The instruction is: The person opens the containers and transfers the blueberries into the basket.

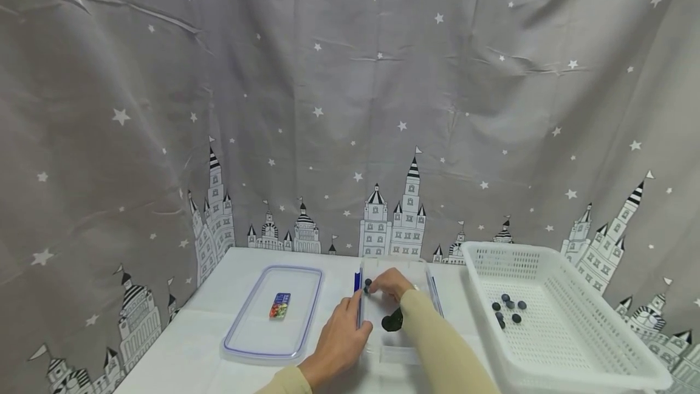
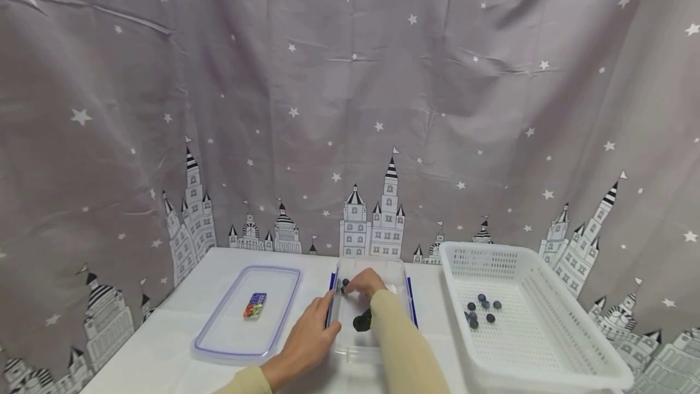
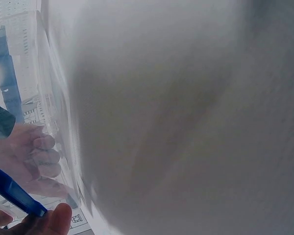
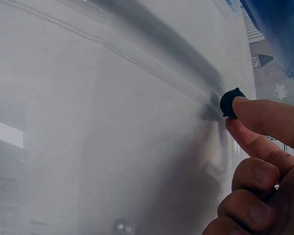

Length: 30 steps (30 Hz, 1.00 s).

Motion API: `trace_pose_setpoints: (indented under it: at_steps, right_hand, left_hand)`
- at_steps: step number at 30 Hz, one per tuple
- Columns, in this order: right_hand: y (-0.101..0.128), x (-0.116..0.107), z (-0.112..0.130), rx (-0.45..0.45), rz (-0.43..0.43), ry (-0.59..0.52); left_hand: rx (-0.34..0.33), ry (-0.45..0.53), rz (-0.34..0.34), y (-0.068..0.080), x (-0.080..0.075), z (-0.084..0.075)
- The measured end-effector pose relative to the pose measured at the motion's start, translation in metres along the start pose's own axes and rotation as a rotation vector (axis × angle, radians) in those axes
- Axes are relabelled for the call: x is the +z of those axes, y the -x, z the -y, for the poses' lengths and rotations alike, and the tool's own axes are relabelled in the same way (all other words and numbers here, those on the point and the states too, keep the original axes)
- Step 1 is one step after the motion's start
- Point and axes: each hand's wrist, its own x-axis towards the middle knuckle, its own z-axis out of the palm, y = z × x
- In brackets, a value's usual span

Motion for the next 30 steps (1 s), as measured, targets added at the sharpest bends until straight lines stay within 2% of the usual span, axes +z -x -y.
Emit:
trace_pose_setpoints:
  at_steps: [9, 12, 17, 23, 30]
  right_hand:
    - [-0.008, 0.004, -0.003, 0.022, -0.015, 0.043]
    - [-0.007, 0.003, -0.004, 0.005, -0.009, 0.050]
    - [0.003, -0.006, -0.003, -0.063, 0.031, 0.028]
    - [0.010, -0.014, 0.004, -0.122, 0.064, -0.040]
    - [0.020, -0.040, 0.014, -0.168, 0.070, -0.050]
  left_hand:
    - [-0.015, 0.009, 0.010, 0.000, 0.001, 0.000]
    - [-0.014, 0.007, 0.012, 0.000, 0.002, 0.001]
    - [-0.011, -0.003, 0.014, 0.000, -0.001, 0.001]
    - [-0.039, -0.013, 0.036, 0.003, -0.003, 0.004]
    - [-0.046, 0.000, 0.045, 0.003, -0.004, -0.001]
